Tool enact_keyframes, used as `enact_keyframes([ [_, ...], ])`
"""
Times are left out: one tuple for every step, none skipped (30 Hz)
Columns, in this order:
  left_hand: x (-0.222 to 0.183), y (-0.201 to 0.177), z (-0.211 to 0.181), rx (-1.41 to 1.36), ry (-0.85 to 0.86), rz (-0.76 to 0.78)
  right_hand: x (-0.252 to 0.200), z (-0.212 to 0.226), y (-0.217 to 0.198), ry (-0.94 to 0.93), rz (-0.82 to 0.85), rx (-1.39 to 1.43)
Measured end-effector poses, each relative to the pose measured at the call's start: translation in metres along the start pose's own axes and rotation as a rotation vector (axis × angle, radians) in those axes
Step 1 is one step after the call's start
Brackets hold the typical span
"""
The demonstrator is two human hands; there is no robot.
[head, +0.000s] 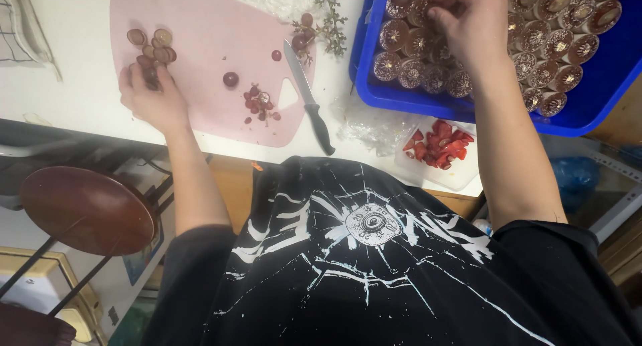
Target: Cutting grapes and strawberries to decorate small chocolate cups.
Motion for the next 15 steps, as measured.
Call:
enact_keyframes([
  [-0.001, -0.001, -0.003, -0.001, 0.000, 0.002, -0.001, -0.002, 0.000, 0.001, 0.001, -0.001],
  [-0.001, -0.002, -0.007, 0.007, 0.000, 0.000, -0.001, -0.004, 0.001, -0.003, 0.007, 0.005],
  [-0.001, -0.004, -0.010, 0.014, 0.001, -0.001, -0.001, -0.006, 0.002, -0.007, 0.013, 0.011],
  [0.000, -0.005, -0.014, 0.013, 0.001, -0.002, -0.002, -0.007, 0.000, -0.008, 0.012, 0.011],
  [0.000, -0.007, -0.018, -0.004, 0.000, -0.018, -0.003, -0.007, -0.002, -0.030, 0.014, -0.009],
  [0.001, -0.008, -0.022, -0.023, -0.001, -0.034, -0.004, -0.008, -0.004, -0.053, 0.015, -0.030],
  [0.004, -0.010, -0.029, -0.025, 0.000, -0.035, -0.006, -0.003, -0.010, -0.054, 0.014, -0.032],
  [0.005, -0.013, -0.035, -0.025, -0.029, -0.035, -0.008, 0.002, -0.016, -0.048, -0.027, -0.063],
  [0.007, -0.016, -0.041, -0.024, -0.058, -0.036, -0.011, 0.007, -0.023, -0.042, -0.067, -0.094],
  [0.008, -0.020, -0.050, -0.025, -0.056, -0.035, -0.015, 0.011, -0.028, -0.041, -0.068, -0.095],
  [0.009, -0.022, -0.054, -0.115, -0.270, 0.028, -0.020, 0.016, -0.034, -0.062, -0.109, -0.064],
  [0.010, -0.023, -0.059, -0.204, -0.482, 0.094, -0.023, 0.021, -0.040, -0.086, -0.150, -0.032],
  [0.012, -0.019, -0.046, -0.206, -0.480, 0.093, -0.032, 0.018, -0.041, -0.087, -0.153, -0.033],
  [0.015, -0.019, -0.040, -0.088, -0.144, -0.047, -0.041, 0.013, -0.042, 0.033, -0.147, 0.049],
  [0.015, -0.018, -0.035, 0.032, 0.197, -0.172, -0.051, 0.008, -0.042, 0.153, -0.141, 0.131],
])
Point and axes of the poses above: each hand's wrist, its own x-axis towards the middle knuckle, its own y-axis out of the palm, z = x × y, the point moved 2 cm from there along x, towards the middle knuckle, and after that the axes turned 9 degrees about -y, right-handed, at the moved point
